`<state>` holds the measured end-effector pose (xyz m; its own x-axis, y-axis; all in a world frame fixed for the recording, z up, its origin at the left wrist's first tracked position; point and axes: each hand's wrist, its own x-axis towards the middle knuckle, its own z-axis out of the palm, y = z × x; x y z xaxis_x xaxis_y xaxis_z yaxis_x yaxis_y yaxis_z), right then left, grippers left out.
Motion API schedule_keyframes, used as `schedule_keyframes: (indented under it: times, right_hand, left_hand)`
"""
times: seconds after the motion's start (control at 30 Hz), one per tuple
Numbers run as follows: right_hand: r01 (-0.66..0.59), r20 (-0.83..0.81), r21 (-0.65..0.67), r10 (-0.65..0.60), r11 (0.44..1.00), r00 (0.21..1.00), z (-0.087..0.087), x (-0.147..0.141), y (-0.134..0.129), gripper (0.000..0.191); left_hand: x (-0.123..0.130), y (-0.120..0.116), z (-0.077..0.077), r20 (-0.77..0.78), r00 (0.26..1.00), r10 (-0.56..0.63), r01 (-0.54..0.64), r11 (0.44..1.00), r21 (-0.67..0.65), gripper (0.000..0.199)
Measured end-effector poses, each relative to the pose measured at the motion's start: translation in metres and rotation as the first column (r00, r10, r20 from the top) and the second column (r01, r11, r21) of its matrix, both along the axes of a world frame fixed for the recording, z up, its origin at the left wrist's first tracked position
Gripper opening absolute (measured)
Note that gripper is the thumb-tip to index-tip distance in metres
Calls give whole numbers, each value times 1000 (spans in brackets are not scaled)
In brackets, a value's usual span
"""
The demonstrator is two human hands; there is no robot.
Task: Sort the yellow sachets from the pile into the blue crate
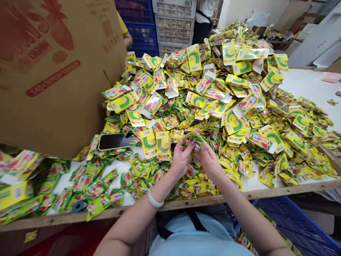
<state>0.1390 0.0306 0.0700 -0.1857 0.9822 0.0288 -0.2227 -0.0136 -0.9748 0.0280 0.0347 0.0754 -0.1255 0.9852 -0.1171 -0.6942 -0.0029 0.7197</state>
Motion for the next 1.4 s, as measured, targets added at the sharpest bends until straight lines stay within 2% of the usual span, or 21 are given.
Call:
schedule_keyframes:
  times: [0.13,0.2,0.3,0.37,0.4,0.43,0.5,0.57,0.63,0.67,0.73,0.83,0.87,0.93,1.03,1.1,1.17,1.23,1.3,1.33,1.4]
  right_hand:
    - [184,-234,-126,-210,975,949,-1,-30,-14,38]
    - [225,-249,-131,-251,966,935,4,-29,-21,30]
    - [189,-133,-38,-193,981,972,9,-9,-23,25]
    - [168,93,149,-183,974,979,6,15,-20,21]
    - [139,246,287,-213,948,946,3,28,-17,18]
    - [68,407,429,-260,901,875,-3,41,-15,15]
    - [-201,677,601,-359,773,643,-17,63,-12,20]
    - [-482,826,560,-408,674,389,-29,74,-12,34]
    - [-614,878,463,-423,639,223,-37,76,-14,43]
    - [-630,887,439,-420,641,191,-38,76,-16,44]
    - [-591,890,451,-388,669,239,-35,75,-18,37]
    - [-328,766,587,-378,740,520,-19,80,-24,18]
    - [-196,686,609,-385,769,617,-11,83,-28,14]
    - [25,509,541,-351,841,786,10,85,-41,18]
    - [103,214,355,-188,929,959,49,76,-68,26]
    - [102,66,350,-133,931,989,72,64,-82,27]
    - [106,42,462,-141,880,989,87,54,-90,24]
    - [48,139,632,-174,774,975,92,51,-90,17]
    - [-86,308,741,-223,666,925,90,56,-85,11]
    - [-162,398,752,-244,639,885,87,60,-83,12]
    - [-297,556,711,-252,637,792,83,71,-77,17]
  left_hand:
    - [13,-10,0,-272,960,68,-31,990,138,30]
    - [6,-16,4,-490,857,157,-26,965,263,26]
    - [-31,-24,13,-782,557,279,204,867,455,45]
    - [-71,-25,17,-895,286,343,440,782,441,56]
    - [-92,-23,18,-918,134,374,532,754,385,57]
    - [-112,-21,18,-918,-20,397,607,734,304,62]
    - [-145,-11,18,-871,-278,406,651,746,140,75]
    - [-162,1,16,-816,-413,405,689,725,11,83]
    - [-166,17,15,-799,-455,393,722,688,-73,81]
    - [-164,25,15,-803,-457,382,735,671,-100,78]
    - [-159,36,17,-830,-436,349,747,655,-117,69]
    - [-146,35,23,-907,-285,310,705,709,20,56]
    - [-140,27,26,-938,-187,293,662,743,100,55]
    - [-122,3,30,-972,74,223,533,815,228,55]
    - [-82,-46,31,-867,497,-36,412,889,199,46]
    - [-51,-78,31,-739,630,-240,477,870,125,44]
    - [-26,-100,32,-653,668,-356,545,832,104,39]
    - [-8,-112,35,-615,685,-390,568,815,115,34]
    - [0,-113,38,-599,694,-400,574,810,124,33]
    - [2,-112,38,-596,692,-407,577,808,119,33]
    - [3,-106,37,-593,695,-408,562,822,93,32]
